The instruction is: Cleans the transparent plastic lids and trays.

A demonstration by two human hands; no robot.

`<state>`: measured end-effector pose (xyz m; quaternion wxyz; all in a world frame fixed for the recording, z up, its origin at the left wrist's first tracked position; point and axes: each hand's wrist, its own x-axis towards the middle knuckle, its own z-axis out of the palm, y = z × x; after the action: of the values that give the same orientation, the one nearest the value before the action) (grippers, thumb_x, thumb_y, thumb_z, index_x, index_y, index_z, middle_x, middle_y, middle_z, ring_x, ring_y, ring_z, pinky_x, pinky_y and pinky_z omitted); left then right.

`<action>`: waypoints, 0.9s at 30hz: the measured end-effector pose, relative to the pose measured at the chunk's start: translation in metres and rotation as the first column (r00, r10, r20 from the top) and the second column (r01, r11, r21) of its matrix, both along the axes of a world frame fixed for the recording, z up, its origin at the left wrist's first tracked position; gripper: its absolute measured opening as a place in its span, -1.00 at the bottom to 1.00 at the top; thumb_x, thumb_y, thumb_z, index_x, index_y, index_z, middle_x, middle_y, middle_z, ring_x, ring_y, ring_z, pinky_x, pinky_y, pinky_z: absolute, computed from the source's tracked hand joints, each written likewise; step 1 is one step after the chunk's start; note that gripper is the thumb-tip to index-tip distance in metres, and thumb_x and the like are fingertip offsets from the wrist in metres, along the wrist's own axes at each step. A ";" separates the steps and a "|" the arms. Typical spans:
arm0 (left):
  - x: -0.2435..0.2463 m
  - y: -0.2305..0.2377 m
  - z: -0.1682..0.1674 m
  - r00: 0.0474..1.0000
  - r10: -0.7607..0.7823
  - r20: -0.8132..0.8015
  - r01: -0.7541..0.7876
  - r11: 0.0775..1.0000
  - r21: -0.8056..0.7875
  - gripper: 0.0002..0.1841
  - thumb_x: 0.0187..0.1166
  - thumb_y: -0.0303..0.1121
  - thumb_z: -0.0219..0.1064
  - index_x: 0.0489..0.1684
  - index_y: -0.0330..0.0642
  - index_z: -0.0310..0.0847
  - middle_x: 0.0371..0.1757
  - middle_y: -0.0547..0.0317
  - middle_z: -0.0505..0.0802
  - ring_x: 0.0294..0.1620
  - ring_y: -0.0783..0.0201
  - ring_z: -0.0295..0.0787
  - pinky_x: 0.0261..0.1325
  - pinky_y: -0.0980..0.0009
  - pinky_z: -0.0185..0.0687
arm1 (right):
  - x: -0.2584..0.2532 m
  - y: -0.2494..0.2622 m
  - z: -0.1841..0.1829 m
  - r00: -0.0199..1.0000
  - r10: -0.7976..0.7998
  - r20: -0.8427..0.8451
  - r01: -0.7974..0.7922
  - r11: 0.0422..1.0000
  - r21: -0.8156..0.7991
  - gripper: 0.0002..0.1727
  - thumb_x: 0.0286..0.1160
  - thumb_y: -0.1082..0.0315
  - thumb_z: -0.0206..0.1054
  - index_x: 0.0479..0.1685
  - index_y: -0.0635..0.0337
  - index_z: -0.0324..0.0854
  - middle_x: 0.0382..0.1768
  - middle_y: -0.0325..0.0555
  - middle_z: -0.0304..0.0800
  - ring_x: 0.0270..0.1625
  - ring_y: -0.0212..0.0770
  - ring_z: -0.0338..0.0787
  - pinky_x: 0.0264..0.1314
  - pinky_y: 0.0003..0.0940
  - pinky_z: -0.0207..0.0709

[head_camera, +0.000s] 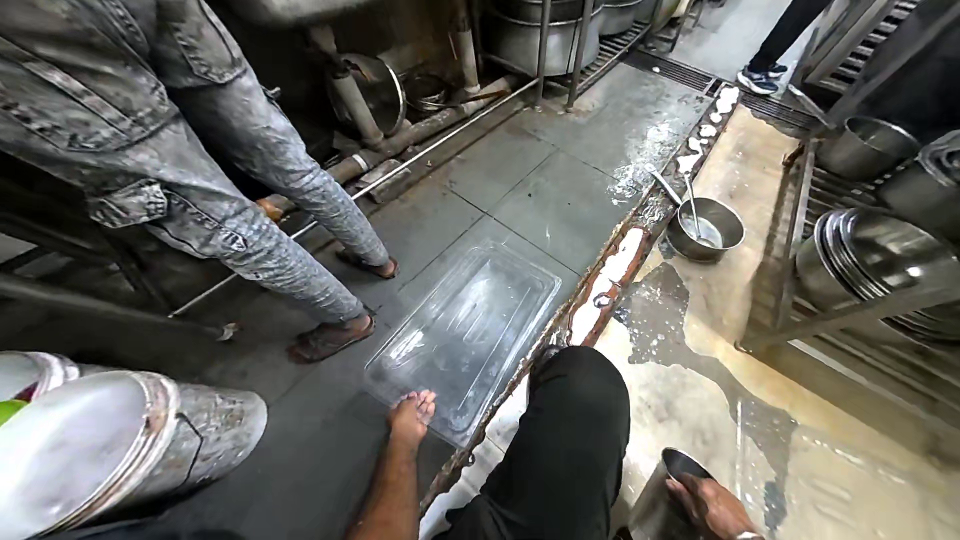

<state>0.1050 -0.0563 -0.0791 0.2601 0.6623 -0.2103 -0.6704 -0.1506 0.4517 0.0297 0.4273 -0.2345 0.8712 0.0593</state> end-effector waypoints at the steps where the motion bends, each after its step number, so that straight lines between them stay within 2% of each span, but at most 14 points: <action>1: -0.001 0.001 -0.004 1.000 0.011 0.009 -0.011 1.000 0.015 -0.75 0.89 -0.33 -0.03 0.30 -0.29 0.38 -0.15 -0.04 0.74 -0.33 0.24 0.73 -0.31 0.35 0.68 | 0.001 0.000 -0.001 1.000 -0.001 0.002 0.001 1.000 0.003 -0.34 0.78 -0.26 -0.02 0.24 0.10 0.75 0.15 0.24 0.86 0.28 0.28 0.82 0.29 0.36 0.58; 3: -0.001 0.001 -0.013 1.000 0.027 0.015 -0.028 0.998 0.057 -0.70 0.92 -0.27 -0.05 0.34 -0.30 0.38 -0.14 -0.05 0.74 -0.29 0.24 0.73 -0.27 0.35 0.68 | 0.002 -0.004 0.000 1.000 0.000 0.009 0.000 1.000 0.002 -0.32 0.76 -0.27 -0.02 0.23 0.11 0.75 0.14 0.24 0.86 0.27 0.28 0.82 0.30 0.36 0.58; 5: 0.005 -0.003 -0.019 1.000 0.009 0.001 -0.009 0.995 0.099 -0.68 0.93 -0.21 -0.09 0.29 -0.28 0.38 -0.17 0.03 0.73 -0.30 0.30 0.72 -0.28 0.39 0.67 | 0.004 -0.007 0.002 1.000 -0.001 0.012 0.001 1.000 -0.002 -0.32 0.76 -0.27 -0.01 0.21 0.14 0.75 0.12 0.26 0.86 0.27 0.30 0.82 0.30 0.38 0.57; 9: 0.013 -0.016 -0.018 1.000 -0.014 0.006 0.013 0.993 0.120 -0.73 0.92 -0.23 -0.05 0.19 -0.25 0.41 -0.28 0.09 0.73 -0.39 0.35 0.73 -0.35 0.46 0.69 | 0.006 -0.004 0.000 1.000 -0.016 0.008 0.016 1.000 0.002 -0.34 0.78 -0.25 -0.02 0.20 0.15 0.74 0.11 0.24 0.87 0.27 0.28 0.82 0.30 0.35 0.58; 10: 0.015 -0.019 -0.017 0.999 -0.030 0.015 0.028 0.994 0.109 -0.73 0.92 -0.24 -0.04 0.22 -0.26 0.40 -0.28 0.09 0.73 -0.39 0.35 0.74 -0.35 0.45 0.70 | 0.006 -0.003 -0.001 1.000 -0.023 0.004 0.023 1.000 -0.008 -0.34 0.77 -0.25 -0.01 0.18 0.14 0.75 0.10 0.24 0.88 0.25 0.27 0.83 0.28 0.34 0.59; 14: 0.011 -0.023 -0.023 0.989 -0.117 0.088 0.109 0.990 0.086 -0.67 0.93 -0.22 -0.03 0.38 -0.28 0.37 -0.19 0.01 0.77 -0.34 0.29 0.75 -0.31 0.40 0.69 | 0.006 -0.005 -0.002 0.999 -0.038 0.014 0.039 0.999 -0.036 -0.34 0.77 -0.24 -0.01 0.15 0.17 0.76 0.06 0.26 0.88 0.22 0.29 0.84 0.24 0.36 0.60; 18: 0.005 -0.024 -0.035 0.983 -0.117 0.139 0.106 0.991 0.087 -0.63 0.92 -0.20 0.00 0.42 -0.30 0.37 -0.14 -0.05 0.76 -0.30 0.24 0.75 -0.27 0.34 0.70 | 0.009 -0.004 -0.003 0.999 -0.037 0.000 0.037 0.999 -0.039 -0.33 0.77 -0.25 -0.02 0.13 0.16 0.76 0.01 0.26 0.89 0.17 0.29 0.86 0.21 0.38 0.61; 21: 0.003 -0.028 -0.042 0.958 -0.173 0.227 0.155 0.983 0.096 -0.51 0.90 -0.11 0.04 0.59 -0.30 0.29 0.07 -0.17 0.74 -0.15 0.16 0.73 -0.11 0.26 0.68 | 0.010 -0.003 -0.005 0.999 -0.043 0.001 0.043 0.998 -0.038 -0.32 0.78 -0.25 -0.04 0.15 0.17 0.76 0.02 0.27 0.88 0.18 0.30 0.85 0.22 0.37 0.61; 25: 0.008 -0.032 -0.052 0.934 -0.256 0.250 0.222 0.963 0.153 -0.49 0.91 -0.06 0.01 0.54 -0.33 0.32 0.02 -0.16 0.76 -0.21 0.18 0.73 -0.18 0.28 0.68 | 0.009 -0.003 -0.009 0.999 -0.052 0.009 0.052 0.998 -0.026 -0.30 0.77 -0.27 -0.05 0.17 0.18 0.75 0.04 0.27 0.88 0.20 0.30 0.85 0.23 0.39 0.60; 27: 0.013 -0.032 -0.050 0.934 -0.278 0.225 0.237 0.952 0.191 -0.48 0.91 -0.05 0.01 0.56 -0.32 0.31 0.05 -0.16 0.76 -0.19 0.19 0.74 -0.15 0.29 0.69 | 0.012 -0.002 -0.012 0.998 -0.057 0.014 0.057 0.998 -0.023 -0.28 0.77 -0.27 -0.05 0.18 0.19 0.75 0.04 0.27 0.88 0.21 0.30 0.85 0.24 0.38 0.60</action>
<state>0.1178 -0.0880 -0.1287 0.0871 0.7266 -0.2718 -0.6250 -0.1383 0.4499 0.0181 0.4319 -0.2150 0.8752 0.0351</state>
